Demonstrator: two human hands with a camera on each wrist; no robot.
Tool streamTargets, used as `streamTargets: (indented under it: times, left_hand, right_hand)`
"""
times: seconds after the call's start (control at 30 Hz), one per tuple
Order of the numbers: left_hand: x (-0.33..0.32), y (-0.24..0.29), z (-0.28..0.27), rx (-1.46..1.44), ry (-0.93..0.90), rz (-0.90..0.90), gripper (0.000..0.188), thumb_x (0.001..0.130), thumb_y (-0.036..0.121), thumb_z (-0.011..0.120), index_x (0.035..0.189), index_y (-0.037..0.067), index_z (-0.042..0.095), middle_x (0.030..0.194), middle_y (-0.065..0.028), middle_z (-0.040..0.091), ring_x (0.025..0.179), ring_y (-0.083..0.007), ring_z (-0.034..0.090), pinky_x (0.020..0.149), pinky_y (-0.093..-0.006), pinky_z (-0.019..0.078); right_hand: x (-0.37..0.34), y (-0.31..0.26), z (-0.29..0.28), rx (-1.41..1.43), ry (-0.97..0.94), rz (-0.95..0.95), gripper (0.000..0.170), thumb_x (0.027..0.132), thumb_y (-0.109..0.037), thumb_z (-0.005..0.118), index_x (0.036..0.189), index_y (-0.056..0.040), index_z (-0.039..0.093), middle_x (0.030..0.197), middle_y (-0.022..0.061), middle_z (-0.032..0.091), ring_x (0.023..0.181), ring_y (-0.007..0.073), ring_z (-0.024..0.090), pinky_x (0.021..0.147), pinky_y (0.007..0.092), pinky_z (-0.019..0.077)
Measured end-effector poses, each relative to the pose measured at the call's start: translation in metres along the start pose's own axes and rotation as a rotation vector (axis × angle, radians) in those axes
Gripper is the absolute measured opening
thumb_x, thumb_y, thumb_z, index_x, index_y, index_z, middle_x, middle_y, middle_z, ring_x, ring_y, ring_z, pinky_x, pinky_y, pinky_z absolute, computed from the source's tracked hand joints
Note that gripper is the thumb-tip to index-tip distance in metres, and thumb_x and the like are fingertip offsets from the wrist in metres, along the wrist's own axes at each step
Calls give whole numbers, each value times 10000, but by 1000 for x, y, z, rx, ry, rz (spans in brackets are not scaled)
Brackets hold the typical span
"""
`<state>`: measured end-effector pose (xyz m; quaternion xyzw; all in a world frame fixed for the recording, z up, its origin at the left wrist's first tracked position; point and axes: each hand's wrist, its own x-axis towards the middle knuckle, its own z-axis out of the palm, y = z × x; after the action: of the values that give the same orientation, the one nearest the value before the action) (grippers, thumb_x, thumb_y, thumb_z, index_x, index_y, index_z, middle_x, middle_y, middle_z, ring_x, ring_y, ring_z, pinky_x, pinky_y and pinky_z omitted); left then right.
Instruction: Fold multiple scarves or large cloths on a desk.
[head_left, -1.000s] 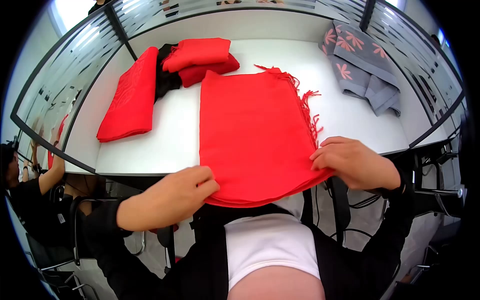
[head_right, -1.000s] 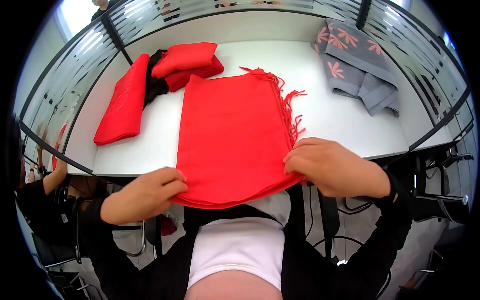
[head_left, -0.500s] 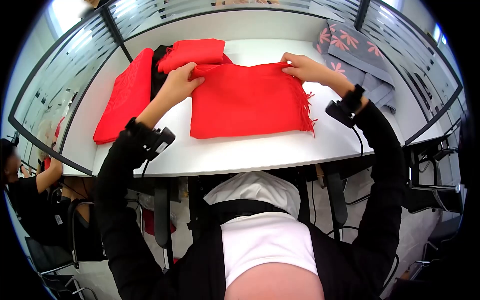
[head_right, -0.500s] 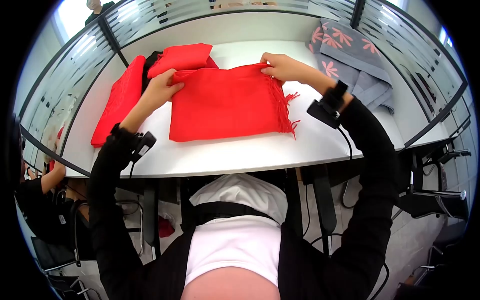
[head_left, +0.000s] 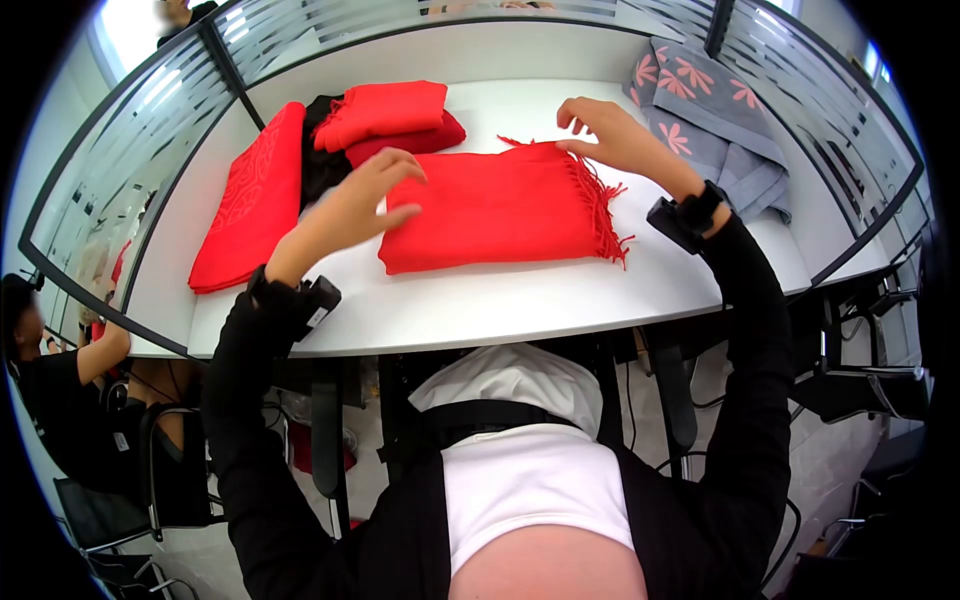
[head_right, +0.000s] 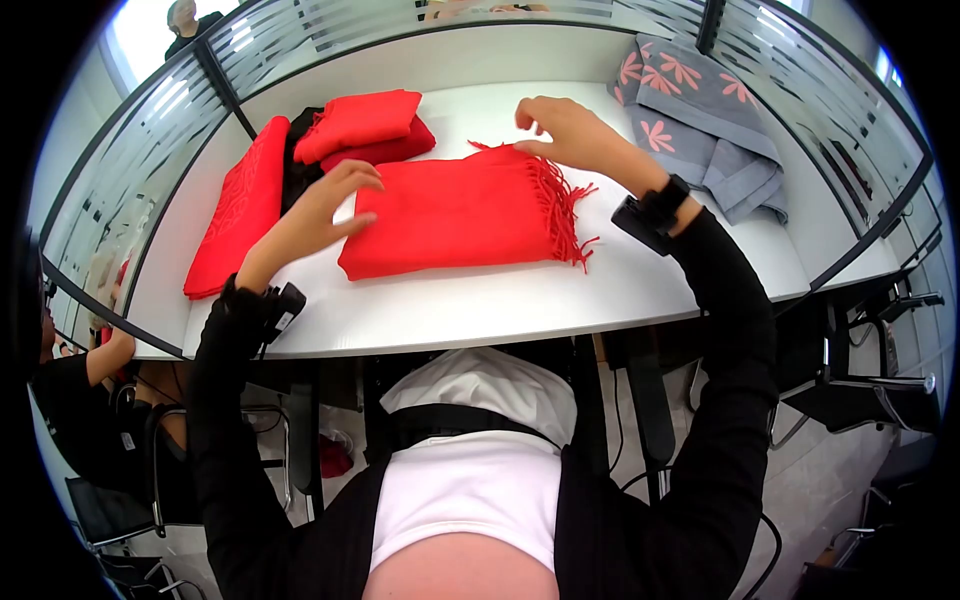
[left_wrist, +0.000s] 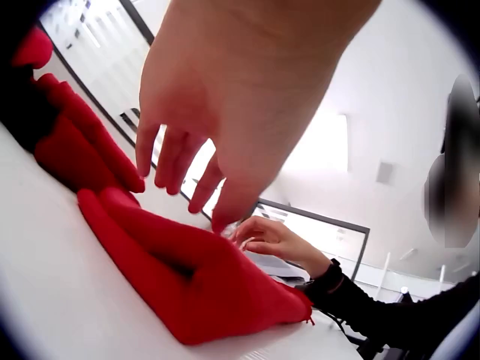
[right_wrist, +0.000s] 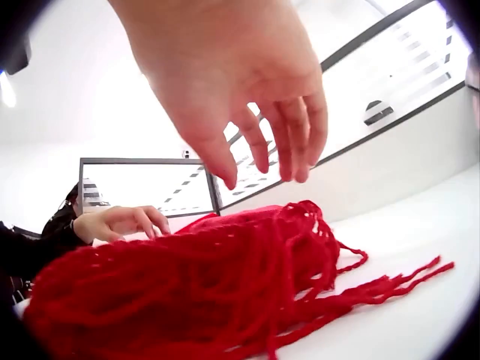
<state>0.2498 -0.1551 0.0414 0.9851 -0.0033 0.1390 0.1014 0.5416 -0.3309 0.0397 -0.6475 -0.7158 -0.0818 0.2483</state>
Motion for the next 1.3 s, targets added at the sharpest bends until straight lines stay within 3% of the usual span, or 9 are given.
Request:
streamTargets:
  times: [0.23,0.33,0.63,0.77,0.8,0.93,1.03,1.23,1.3]
  left_hand:
    - [-22,47,10,64,-233,17,495,777,194,613,1207,36,427,1306,-142,374,1151,-318,427,950,-360,374]
    - [-19,44,15,110,-260,-19,509,763,137,581,1232,33,412,1313,-146,378,1144,-312,438,948,-351,379]
    - [-15,55,15,149,-252,-89,591,639,-68,530,1211,26,416,1278,-143,413,1078,-330,485,880,-361,427]
    - [-16,50,17,153,-226,-101,542,640,-77,526,1166,12,432,1214,-144,460,1008,-354,509,841,-380,438]
    - [-16,45,18,162,-178,-57,505,645,-71,528,1139,0,449,1147,-163,494,973,-356,522,811,-372,450]
    - [-11,37,10,-16,-73,-116,329,678,-40,534,1006,-28,510,790,-220,559,693,-357,568,591,-316,480]
    - [-10,31,5,-133,-73,-201,332,677,-23,552,1006,-26,509,687,-177,534,608,-284,556,595,-291,462]
    - [-11,48,5,-94,-280,8,330,643,-1,627,948,-33,507,968,-130,516,869,-256,535,771,-288,431]
    - [-14,49,4,-121,-352,-61,337,629,-24,639,934,-8,496,1083,-99,470,974,-265,501,825,-298,421]
  right_hand:
    - [-41,-74,-9,7,-466,-67,431,780,-325,621,1076,-49,472,1172,119,461,1051,288,486,876,361,408]
    - [-57,-68,8,-64,-448,-115,502,762,-209,606,1191,-18,427,1250,164,405,1118,294,452,924,357,390]
    - [-55,-68,6,-125,-471,-57,450,710,-53,568,1131,47,445,1218,146,440,1068,280,495,872,344,434]
    - [-53,-60,6,-64,-469,-36,403,722,-44,554,1109,19,462,1189,114,461,995,279,527,804,341,456]
    - [-56,-49,14,-90,-298,-164,292,735,-47,540,1018,5,490,1058,114,533,839,266,580,718,327,479]
    - [-46,-42,2,236,-342,53,97,779,-46,495,869,-9,486,620,114,546,524,222,561,524,306,451]
    - [-43,-27,7,248,-209,34,133,773,-68,521,903,-39,530,622,97,563,548,191,560,531,287,429]
    - [-47,-28,4,273,-394,39,249,657,-40,583,903,-49,543,783,84,566,677,200,546,593,301,433]
    - [-47,-28,8,249,-407,-7,263,629,-28,593,883,-47,531,834,77,550,729,213,534,626,314,429]
